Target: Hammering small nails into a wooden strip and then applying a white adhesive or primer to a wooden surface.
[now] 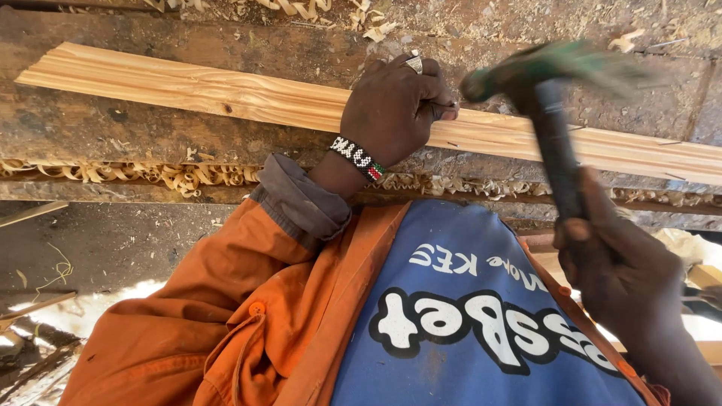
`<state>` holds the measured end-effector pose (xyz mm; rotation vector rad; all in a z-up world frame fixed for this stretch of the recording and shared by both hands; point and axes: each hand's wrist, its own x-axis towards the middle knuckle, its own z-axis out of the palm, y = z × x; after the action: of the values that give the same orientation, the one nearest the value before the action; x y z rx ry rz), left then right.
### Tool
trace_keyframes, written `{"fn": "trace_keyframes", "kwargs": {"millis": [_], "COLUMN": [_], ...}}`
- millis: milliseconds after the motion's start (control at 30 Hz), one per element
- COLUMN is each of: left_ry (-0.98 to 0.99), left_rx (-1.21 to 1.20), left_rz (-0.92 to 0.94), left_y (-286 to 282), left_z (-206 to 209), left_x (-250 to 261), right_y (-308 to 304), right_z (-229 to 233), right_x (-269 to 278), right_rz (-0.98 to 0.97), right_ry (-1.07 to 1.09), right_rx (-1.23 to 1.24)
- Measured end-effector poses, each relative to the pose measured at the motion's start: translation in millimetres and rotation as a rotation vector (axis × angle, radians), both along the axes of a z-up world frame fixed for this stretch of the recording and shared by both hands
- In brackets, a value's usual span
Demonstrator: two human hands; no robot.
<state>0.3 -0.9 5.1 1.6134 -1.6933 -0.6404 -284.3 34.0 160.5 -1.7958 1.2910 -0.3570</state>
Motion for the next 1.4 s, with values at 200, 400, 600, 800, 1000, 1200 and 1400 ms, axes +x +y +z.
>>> {"fn": "trace_keyframes", "kwargs": {"millis": [200, 400, 600, 800, 1000, 1200, 1400], "left_ry": [0.02, -0.027, 0.143, 0.535, 0.542, 0.567, 0.498], "left_rx": [-0.051, -0.034, 0.049, -0.233, -0.237, -0.209, -0.251], "left_rz": [0.011, -0.011, -0.077, 0.144, 0.197, 0.179, 0.178], "left_y": [1, 3, 4, 4, 6, 10, 7], "left_z": [3, -2, 14, 5, 6, 20, 14], "left_x": [0, -1, 10, 16, 14, 16, 15], "right_y": [0, -7, -8, -12, -16, -19, -16], "right_z": [20, 15, 27, 46, -5, 16, -8], "right_x": [13, 9, 24, 20, -9, 3, -10], "right_rz": [-0.125, -0.074, -0.14, -0.247, -0.094, -0.094, 0.095], "right_ry": [0.115, 0.175, 0.127, 0.047, 0.006, 0.039, 0.039], "right_rx": [0.067, 0.095, 0.134, 0.16, 0.066, 0.105, -0.071]}}
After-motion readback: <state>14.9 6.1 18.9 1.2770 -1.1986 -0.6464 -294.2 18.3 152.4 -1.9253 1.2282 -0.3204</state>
